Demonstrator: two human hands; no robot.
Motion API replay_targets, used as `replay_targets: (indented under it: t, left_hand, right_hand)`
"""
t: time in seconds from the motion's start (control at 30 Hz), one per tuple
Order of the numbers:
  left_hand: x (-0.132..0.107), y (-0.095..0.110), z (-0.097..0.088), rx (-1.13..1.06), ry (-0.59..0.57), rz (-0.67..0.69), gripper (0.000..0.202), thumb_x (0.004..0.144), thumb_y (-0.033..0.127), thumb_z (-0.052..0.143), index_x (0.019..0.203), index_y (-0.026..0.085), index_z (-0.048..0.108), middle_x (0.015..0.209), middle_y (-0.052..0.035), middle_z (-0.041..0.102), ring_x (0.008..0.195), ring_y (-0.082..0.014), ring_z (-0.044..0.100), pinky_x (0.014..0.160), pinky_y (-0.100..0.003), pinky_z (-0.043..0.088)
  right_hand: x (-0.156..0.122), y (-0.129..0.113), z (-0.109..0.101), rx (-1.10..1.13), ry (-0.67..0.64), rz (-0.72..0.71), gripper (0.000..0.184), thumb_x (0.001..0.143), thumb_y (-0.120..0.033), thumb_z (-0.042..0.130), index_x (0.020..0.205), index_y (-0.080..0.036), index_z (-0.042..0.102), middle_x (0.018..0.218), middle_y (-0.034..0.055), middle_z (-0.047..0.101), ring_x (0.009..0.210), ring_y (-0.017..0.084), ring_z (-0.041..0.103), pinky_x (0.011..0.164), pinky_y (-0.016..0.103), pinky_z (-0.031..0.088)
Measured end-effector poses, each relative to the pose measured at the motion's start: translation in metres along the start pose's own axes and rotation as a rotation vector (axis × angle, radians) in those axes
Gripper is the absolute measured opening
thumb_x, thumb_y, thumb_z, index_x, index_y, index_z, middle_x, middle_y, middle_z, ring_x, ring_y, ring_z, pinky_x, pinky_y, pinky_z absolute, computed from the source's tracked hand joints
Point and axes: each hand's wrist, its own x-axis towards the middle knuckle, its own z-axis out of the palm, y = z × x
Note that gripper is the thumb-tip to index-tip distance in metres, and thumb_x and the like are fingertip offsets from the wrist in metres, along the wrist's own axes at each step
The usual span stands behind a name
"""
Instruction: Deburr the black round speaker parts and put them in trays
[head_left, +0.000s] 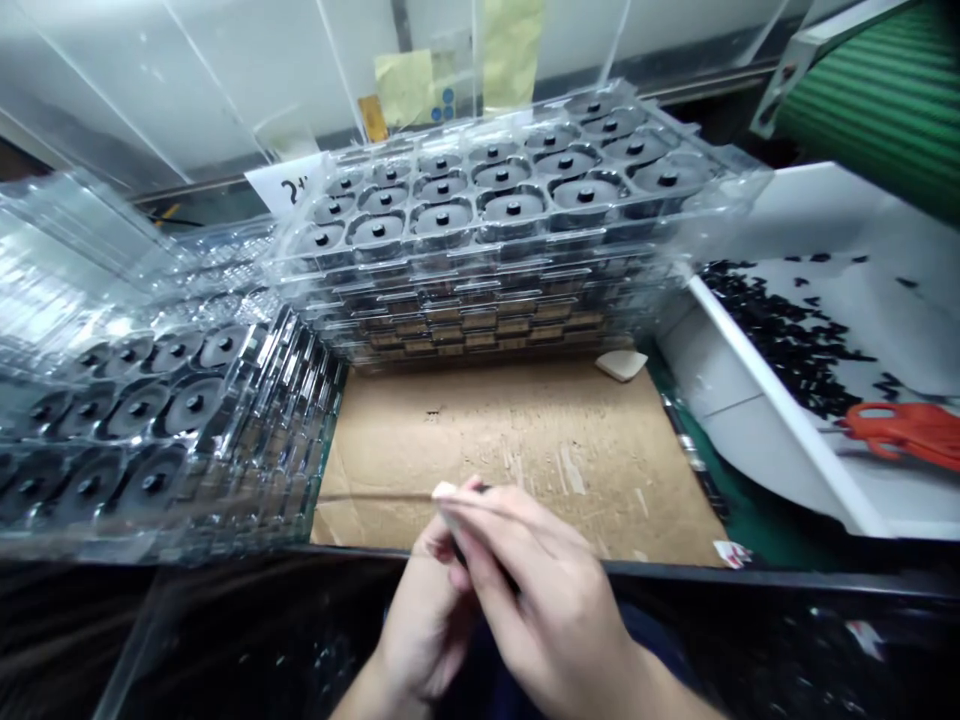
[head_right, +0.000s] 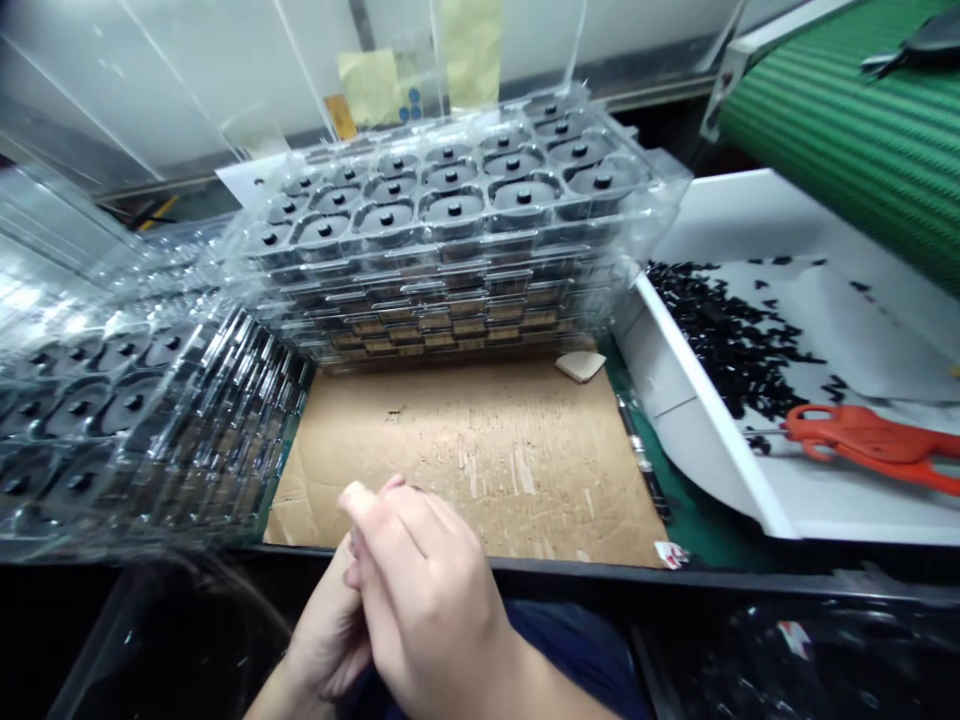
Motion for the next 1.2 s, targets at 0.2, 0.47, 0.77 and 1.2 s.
replay_targets:
  t: [0.2,0.47,0.77,1.2]
  left_hand:
    - [0.0,-0.002,-0.001,0.02,-0.014,-0.015,0.053,0.048,0.034,0.085,0.098,0.028,0.07,0.099,-0.0032,0.072,0.096,-0.0222,0.064,0.094,-0.033,0.044]
    - [-0.002,0.001,-0.01,-0.019,-0.065,-0.047,0.062,0.042,0.039,0.085,0.1,0.028,0.069,0.102,-0.0054,0.072,0.096,-0.0216,0.064,0.088,-0.03,0.047]
    - [-0.001,0.012,-0.002,-0.092,-0.11,-0.093,0.05,0.051,0.036,0.083,0.098,0.027,0.069,0.096,-0.0039,0.073,0.085,-0.0184,0.068,0.08,-0.027,0.051]
    - [-0.005,0.014,-0.001,-0.133,-0.11,-0.198,0.057,0.048,0.036,0.084,0.101,0.028,0.067,0.104,-0.0081,0.072,0.091,-0.027,0.068,0.079,-0.034,0.054]
  right_hand:
    - [0.004,-0.004,-0.009,0.067,-0.212,0.158,0.023,0.084,-0.006,0.046,0.094,-0.018,0.063,0.082,0.0019,0.066,0.072,0.011,0.063,0.066,0.02,0.052]
    - [0.002,-0.001,-0.023,0.116,-0.357,0.155,0.026,0.081,-0.006,0.051,0.094,-0.023,0.064,0.086,-0.0021,0.069,0.076,0.01,0.065,0.071,0.017,0.052]
    - [0.003,0.031,-0.021,-0.101,-0.11,-0.037,0.032,0.085,-0.007,0.043,0.101,-0.024,0.066,0.085,0.0026,0.068,0.07,0.015,0.057,0.065,0.03,0.044]
    - [-0.07,0.076,-0.012,0.119,-0.018,0.79,0.023,0.079,-0.035,0.059,0.094,-0.019,0.068,0.064,-0.0003,0.065,0.055,0.015,0.059,0.051,0.025,0.048]
